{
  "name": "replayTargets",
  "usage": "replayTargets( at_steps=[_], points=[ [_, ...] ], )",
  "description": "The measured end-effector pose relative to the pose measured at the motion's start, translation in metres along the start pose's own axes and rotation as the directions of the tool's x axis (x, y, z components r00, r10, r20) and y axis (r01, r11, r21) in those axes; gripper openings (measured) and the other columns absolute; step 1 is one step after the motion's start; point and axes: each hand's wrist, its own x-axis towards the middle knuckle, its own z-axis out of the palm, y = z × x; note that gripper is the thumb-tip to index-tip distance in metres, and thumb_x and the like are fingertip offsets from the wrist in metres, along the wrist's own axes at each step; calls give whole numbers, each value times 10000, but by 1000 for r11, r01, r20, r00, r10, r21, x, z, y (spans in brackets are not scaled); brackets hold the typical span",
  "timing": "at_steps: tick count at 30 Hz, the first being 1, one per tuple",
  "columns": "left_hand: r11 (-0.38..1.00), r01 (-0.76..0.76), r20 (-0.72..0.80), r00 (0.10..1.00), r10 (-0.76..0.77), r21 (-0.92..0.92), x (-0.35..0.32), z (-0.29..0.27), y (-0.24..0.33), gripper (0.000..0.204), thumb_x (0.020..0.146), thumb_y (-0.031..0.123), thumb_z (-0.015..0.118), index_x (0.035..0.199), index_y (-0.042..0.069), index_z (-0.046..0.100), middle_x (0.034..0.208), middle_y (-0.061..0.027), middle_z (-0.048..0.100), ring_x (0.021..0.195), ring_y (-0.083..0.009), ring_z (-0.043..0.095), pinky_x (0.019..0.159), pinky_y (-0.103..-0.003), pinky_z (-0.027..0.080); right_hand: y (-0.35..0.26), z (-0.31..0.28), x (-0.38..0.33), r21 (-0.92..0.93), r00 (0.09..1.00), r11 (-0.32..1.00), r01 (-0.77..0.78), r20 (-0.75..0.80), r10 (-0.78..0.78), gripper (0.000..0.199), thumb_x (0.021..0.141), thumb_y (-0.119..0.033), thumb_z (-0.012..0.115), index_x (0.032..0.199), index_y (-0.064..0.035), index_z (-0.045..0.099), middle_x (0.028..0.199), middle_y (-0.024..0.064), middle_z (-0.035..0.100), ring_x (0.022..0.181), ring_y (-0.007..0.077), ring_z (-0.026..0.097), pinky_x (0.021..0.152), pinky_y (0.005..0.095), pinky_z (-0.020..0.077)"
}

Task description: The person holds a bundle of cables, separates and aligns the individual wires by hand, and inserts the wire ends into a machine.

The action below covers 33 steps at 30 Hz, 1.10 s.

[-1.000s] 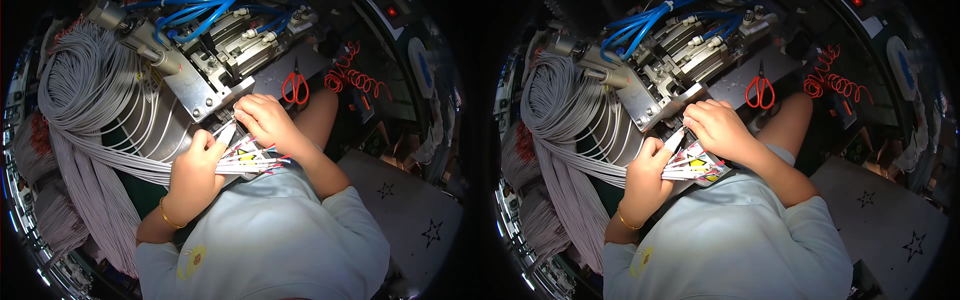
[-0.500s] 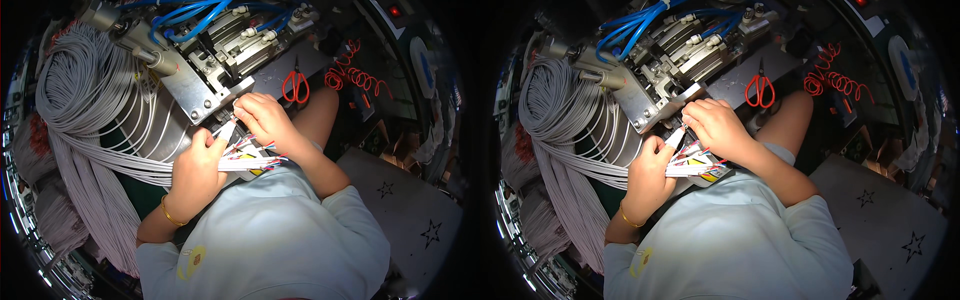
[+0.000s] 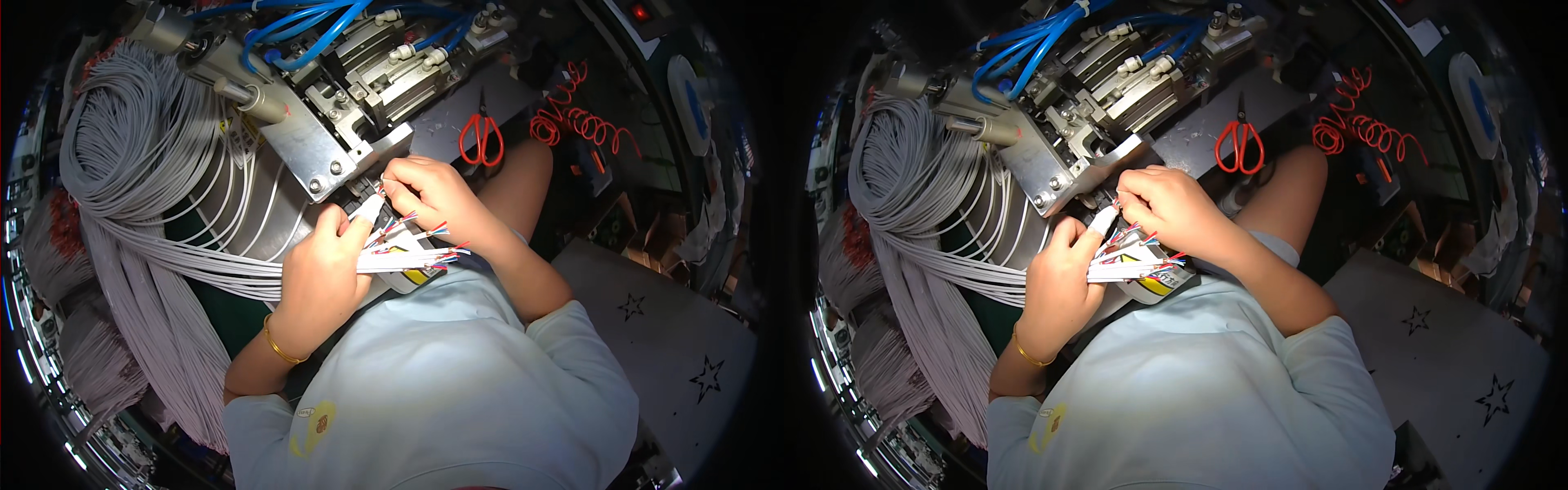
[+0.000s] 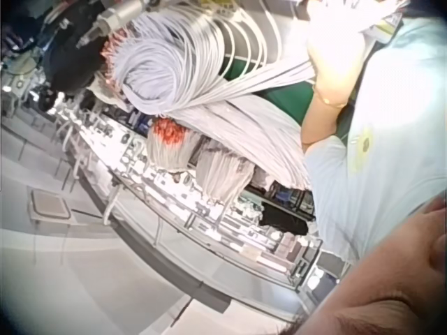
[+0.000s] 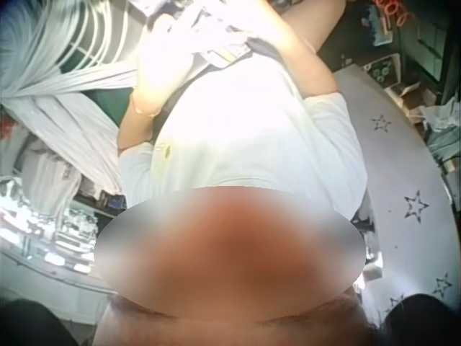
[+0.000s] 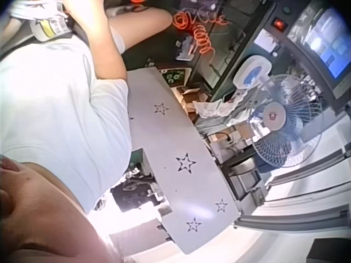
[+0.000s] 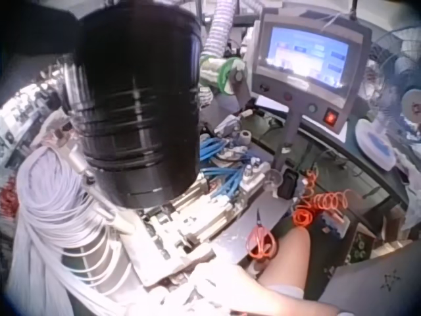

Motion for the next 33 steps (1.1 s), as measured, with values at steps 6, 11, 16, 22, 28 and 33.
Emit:
replayTargets(
  at_steps=[6,11,16,22,28,33],
  points=[
    [953,-158,-71,987,144,-259,4,-9,-27,166,789,114,688,920,32,625,784,-105,570,561,-233,581,517,-337,456,11,4,-5,137,997,989,-56,-50,63,112,842,-114,621,820,-15,575,735,97,582,650,264,543,700,372,426],
    [562,552,436,833,-341,-616,4,-40,-22,123,871,127,673,911,11,662,725,-46,605,604,-102,528,557,-260,423,-17,0,-3,-37,960,988,149,-233,-154,110,778,-71,686,803,-11,596,756,83,595,677,248,545,736,361,432],
    [640,371,283,928,-240,-673,3,-36,-14,121,858,103,700,914,-3,685,699,-31,607,644,-86,522,578,-244,421,-36,10,4,104,896,908,407,-238,-374,118,750,-54,706,818,-5,622,781,92,607,733,251,560,766,354,434],
    [865,-28,-111,993,-32,-501,2,-28,-15,110,801,47,731,896,-1,701,732,-67,628,624,-141,554,576,-260,442,-33,10,0,186,928,917,354,-190,-319,121,751,-63,701,834,-14,628,775,89,596,752,260,566,762,348,431],
    [844,88,16,995,-94,-529,-1,-34,-13,141,764,2,736,902,7,707,751,-96,635,628,-184,585,570,-283,456,-39,4,-4,118,926,925,362,-155,-343,138,735,-31,693,859,0,640,786,112,593,751,286,557,746,357,442],
    [833,26,-80,993,-83,-553,0,-26,-12,113,756,9,747,843,-14,679,712,-100,604,593,-180,555,538,-291,426,-43,1,-5,99,935,933,345,-116,-334,132,732,-22,685,854,0,641,788,112,596,749,290,560,741,365,449]
  ],
)
